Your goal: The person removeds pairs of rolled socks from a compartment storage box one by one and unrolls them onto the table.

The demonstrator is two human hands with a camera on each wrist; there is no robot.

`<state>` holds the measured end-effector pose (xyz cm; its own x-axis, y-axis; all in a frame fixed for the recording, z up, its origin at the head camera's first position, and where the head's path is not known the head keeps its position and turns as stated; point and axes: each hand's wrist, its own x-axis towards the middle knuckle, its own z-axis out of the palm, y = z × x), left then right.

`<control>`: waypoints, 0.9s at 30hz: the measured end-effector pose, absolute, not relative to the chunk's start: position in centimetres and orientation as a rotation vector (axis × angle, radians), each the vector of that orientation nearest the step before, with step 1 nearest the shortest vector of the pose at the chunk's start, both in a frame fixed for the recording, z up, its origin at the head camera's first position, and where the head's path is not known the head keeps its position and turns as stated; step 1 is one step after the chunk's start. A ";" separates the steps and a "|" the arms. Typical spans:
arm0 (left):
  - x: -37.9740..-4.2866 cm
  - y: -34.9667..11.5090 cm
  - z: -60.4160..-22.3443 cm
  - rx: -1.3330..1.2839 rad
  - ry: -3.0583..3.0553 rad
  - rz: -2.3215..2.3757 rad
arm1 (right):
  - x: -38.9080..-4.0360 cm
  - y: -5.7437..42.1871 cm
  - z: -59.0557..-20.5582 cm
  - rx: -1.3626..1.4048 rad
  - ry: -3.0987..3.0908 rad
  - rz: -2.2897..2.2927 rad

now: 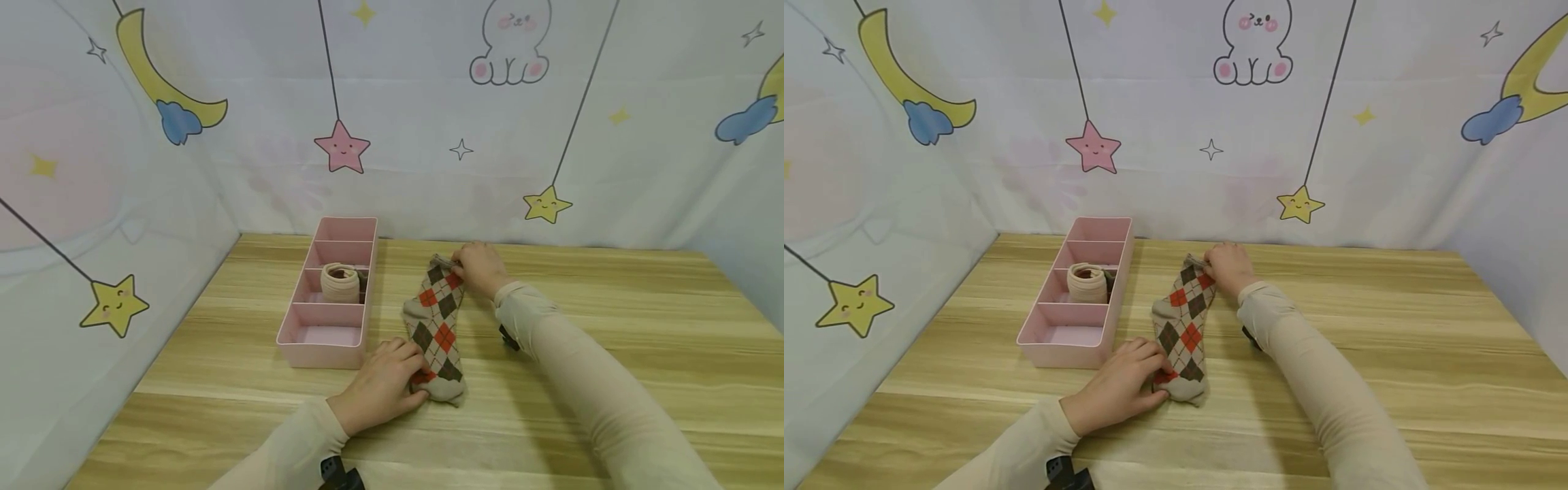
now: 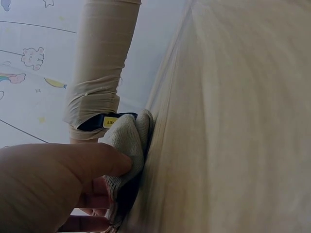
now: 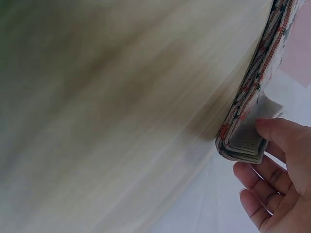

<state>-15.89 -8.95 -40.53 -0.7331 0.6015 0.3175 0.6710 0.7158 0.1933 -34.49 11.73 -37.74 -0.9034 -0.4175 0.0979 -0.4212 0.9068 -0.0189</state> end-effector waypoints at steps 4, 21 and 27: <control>-15.9 -9.1 -40.5 -1.012 -2.687 -0.434 | -34.8 11.7 -37.5 0.654 -2.957 0.074; -15.8 -9.0 -40.6 -1.011 -2.711 -0.445 | -36.3 12.3 -38.0 0.593 -2.984 0.260; -15.8 -9.0 -40.7 -1.009 -2.726 -0.446 | -36.5 12.1 -38.0 0.575 -3.002 0.256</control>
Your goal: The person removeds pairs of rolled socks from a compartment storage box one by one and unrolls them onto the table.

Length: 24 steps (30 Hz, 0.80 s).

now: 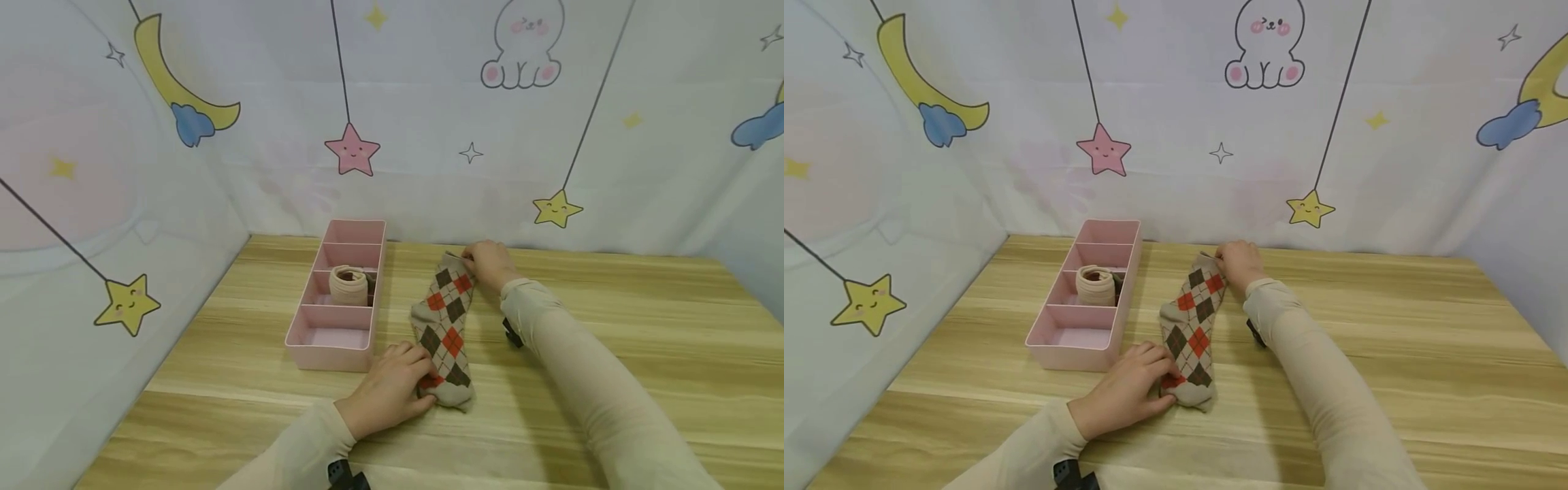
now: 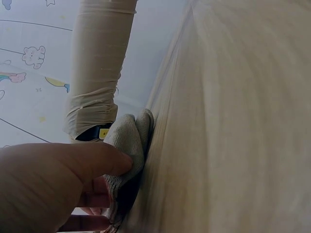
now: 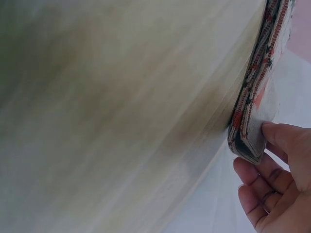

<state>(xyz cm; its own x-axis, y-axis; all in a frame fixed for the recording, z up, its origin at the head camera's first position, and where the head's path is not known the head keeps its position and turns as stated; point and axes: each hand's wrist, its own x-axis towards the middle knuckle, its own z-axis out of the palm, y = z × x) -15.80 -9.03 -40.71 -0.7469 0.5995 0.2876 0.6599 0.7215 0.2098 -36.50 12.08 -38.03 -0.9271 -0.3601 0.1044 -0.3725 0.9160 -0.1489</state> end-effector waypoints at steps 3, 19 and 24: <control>-15.8 -9.0 -40.7 -1.005 -2.725 -0.444 | -36.5 12.0 -38.0 0.569 -3.003 0.251; -15.9 -8.7 -40.5 -0.988 -2.712 -0.496 | -36.4 12.8 -37.4 0.595 -3.020 0.246; -16.0 -8.8 -40.4 -0.969 -2.726 -0.508 | -36.2 12.9 -36.9 0.608 -3.012 0.265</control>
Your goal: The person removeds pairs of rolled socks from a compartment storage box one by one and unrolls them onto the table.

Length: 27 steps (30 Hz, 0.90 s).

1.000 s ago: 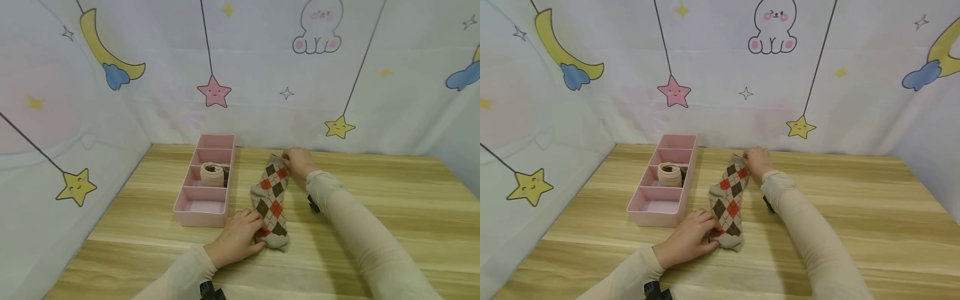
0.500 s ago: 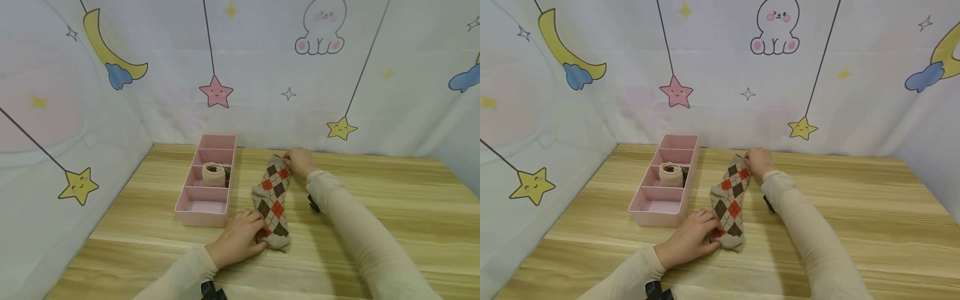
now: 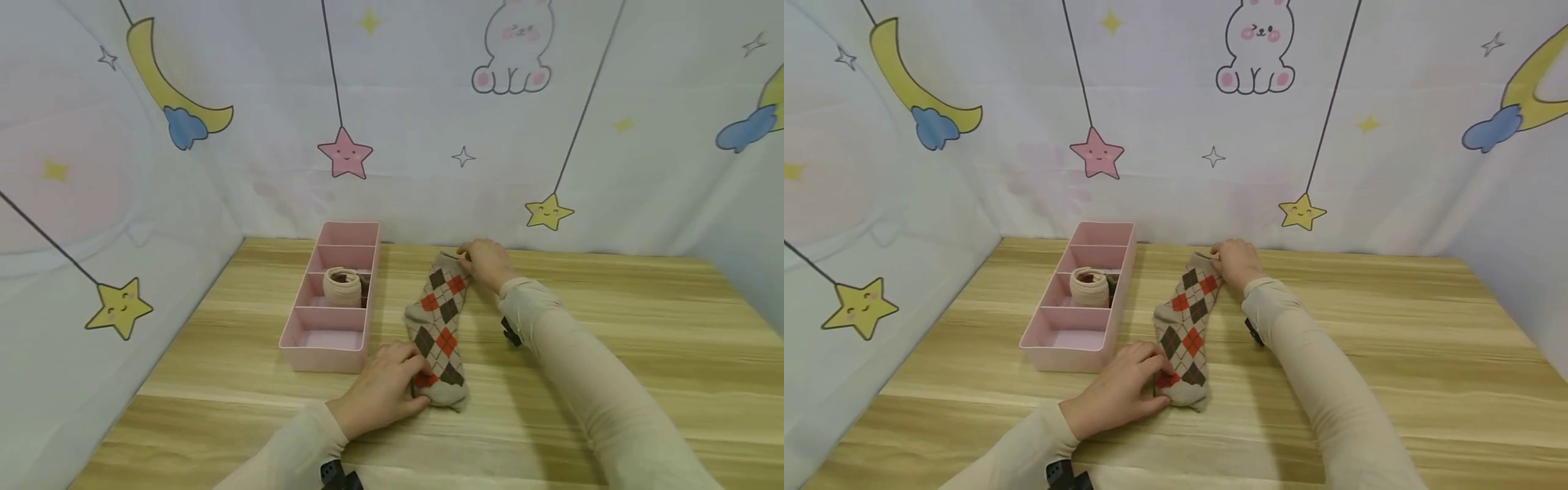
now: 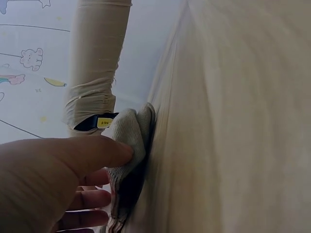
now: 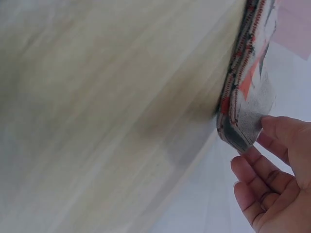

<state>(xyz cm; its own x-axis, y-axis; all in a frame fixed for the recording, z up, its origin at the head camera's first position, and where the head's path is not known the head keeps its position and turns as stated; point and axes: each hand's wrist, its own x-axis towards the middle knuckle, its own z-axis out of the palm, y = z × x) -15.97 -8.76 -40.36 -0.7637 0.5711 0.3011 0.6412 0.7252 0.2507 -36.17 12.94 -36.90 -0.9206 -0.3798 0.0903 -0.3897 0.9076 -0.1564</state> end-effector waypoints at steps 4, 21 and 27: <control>-16.0 -8.9 -40.3 -0.965 -2.731 -0.520 | -36.0 12.9 -36.6 0.614 -3.007 0.310; -16.0 -9.4 -40.0 -0.960 -2.753 -0.523 | -35.9 13.6 -36.7 0.587 -3.080 0.382; -16.1 -9.4 -40.2 -1.018 -2.755 -0.505 | -36.0 13.9 -37.0 0.582 -3.098 0.357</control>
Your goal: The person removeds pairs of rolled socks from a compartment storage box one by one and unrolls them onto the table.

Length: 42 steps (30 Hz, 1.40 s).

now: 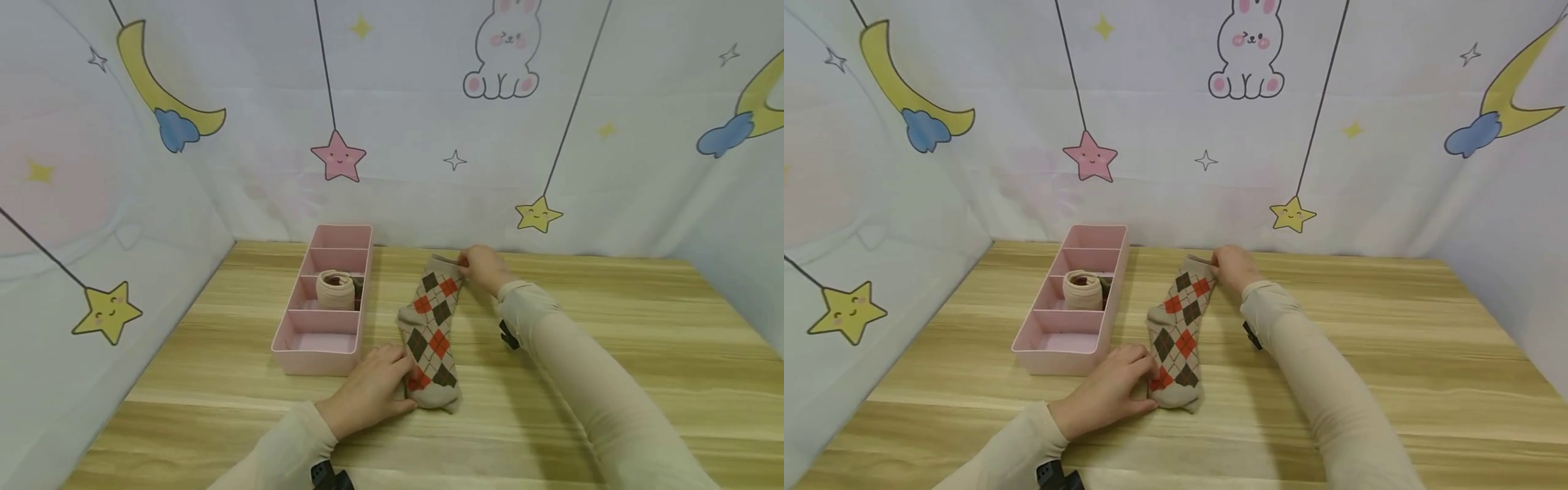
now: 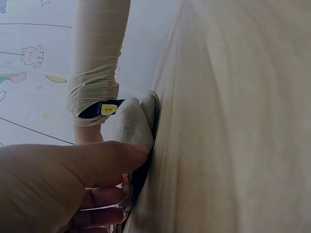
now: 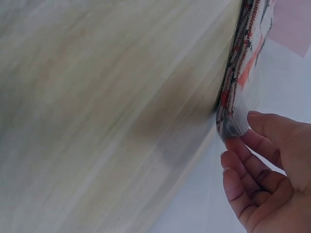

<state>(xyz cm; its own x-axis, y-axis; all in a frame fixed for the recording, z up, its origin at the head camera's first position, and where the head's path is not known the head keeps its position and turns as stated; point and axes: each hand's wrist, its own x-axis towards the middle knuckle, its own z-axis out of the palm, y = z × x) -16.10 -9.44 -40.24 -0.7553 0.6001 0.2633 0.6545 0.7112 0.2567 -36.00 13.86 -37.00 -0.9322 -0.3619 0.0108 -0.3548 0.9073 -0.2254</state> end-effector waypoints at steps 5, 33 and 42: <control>-16.2 -9.3 -40.6 -1.058 -2.741 -0.544 | -36.0 13.8 -37.5 -0.557 3.020 -0.377; -16.0 -9.7 -38.9 -1.023 -2.592 -0.533 | -36.1 13.2 -36.8 -0.538 3.070 -0.554; -16.1 -9.6 -38.5 -1.019 -2.516 -0.529 | -35.9 13.2 -35.4 -0.581 3.090 -0.606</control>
